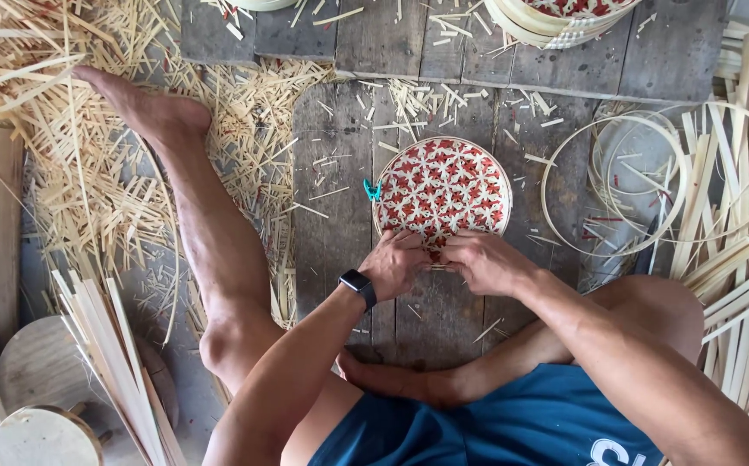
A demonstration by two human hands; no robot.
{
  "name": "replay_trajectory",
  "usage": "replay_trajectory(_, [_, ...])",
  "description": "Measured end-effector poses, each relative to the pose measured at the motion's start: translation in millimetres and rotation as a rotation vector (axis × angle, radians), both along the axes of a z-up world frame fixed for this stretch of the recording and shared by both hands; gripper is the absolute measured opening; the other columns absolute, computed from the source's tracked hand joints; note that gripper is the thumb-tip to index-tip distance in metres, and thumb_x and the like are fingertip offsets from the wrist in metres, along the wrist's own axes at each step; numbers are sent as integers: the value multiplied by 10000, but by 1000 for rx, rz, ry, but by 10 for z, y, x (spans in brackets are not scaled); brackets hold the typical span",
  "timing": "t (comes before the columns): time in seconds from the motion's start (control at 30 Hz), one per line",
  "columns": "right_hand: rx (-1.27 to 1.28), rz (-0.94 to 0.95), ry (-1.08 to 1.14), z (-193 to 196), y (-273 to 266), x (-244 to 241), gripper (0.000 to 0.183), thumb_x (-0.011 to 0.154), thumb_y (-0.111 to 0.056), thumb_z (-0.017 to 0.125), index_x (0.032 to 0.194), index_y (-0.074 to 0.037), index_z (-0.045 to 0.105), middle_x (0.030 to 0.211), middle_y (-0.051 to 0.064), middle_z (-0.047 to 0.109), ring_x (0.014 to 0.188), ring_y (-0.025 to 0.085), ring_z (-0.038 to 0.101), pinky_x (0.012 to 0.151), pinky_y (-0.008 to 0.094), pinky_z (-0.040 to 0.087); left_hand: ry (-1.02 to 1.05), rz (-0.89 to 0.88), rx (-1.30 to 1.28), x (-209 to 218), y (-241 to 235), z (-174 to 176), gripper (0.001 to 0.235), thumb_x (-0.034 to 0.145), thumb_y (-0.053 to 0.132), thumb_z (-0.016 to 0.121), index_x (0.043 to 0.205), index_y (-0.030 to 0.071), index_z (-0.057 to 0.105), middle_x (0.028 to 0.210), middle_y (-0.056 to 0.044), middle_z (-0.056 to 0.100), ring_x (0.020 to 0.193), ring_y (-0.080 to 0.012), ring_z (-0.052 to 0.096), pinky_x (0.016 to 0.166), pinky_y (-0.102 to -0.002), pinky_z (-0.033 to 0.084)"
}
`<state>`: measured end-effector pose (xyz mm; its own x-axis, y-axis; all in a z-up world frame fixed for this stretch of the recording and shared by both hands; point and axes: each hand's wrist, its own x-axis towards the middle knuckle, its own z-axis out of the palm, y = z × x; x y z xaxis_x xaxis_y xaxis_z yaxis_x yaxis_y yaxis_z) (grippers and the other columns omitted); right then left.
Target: The person sits on the floor weaving a round bamboo tray, pressing and tucking bamboo strips along the rim to secure the woven pattern. They use a plastic clip to hold the work, rotate the tray, and press the woven surface flat with their hands.
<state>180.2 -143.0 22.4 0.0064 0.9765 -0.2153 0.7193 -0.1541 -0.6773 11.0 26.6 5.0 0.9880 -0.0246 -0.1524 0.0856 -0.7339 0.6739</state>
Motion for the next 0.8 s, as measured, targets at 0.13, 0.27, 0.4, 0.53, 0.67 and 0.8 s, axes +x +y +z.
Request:
replay_trajectory(0.13, [-144,-4,95,-2,72,85,117,813,5,697,867,-63,776,904,37,740,870,211,692,871,372,570,66,5,-19,113,37,-29,77,882,166,735,935,141,785,939,-33,648,1027,-239,608,945,-434,431])
replay_trajectory(0.27, [-262,-61,82,178,82,106,87,813,-123,759,879,-96,809,896,55,758,844,196,691,860,383,567,311,-21,-7,302,82,-51,122,858,246,782,933,152,804,950,-52,714,957,-251,690,965,-430,497])
replay_trajectory(0.4, [-257,-132,-35,73,84,131,212,765,-331,842,851,-138,821,829,46,768,788,181,686,834,369,560,429,-25,52,438,174,-42,252,746,347,868,932,184,821,976,-37,767,948,-245,718,956,-436,507])
replay_trajectory(0.53, [-269,-145,-45,206,-41,66,201,781,-377,834,859,-192,833,831,5,778,784,157,692,860,354,546,555,0,75,381,127,213,347,723,369,886,1003,187,796,1014,-39,758,983,-238,709,924,-415,550])
replay_trajectory(0.67, [51,-156,-115,270,-68,68,279,708,-374,850,861,-143,816,870,6,742,908,185,654,929,396,471,-161,220,144,131,117,426,462,668,360,861,1042,112,751,1039,-87,727,987,-307,695,917,-442,552])
replay_trajectory(0.8, [113,-226,-105,169,-142,-202,303,767,-377,836,896,-106,792,896,20,702,945,199,613,950,393,407,-271,1006,-66,-81,-134,355,367,818,255,855,1055,35,680,985,-127,706,883,-291,687,785,-414,590])
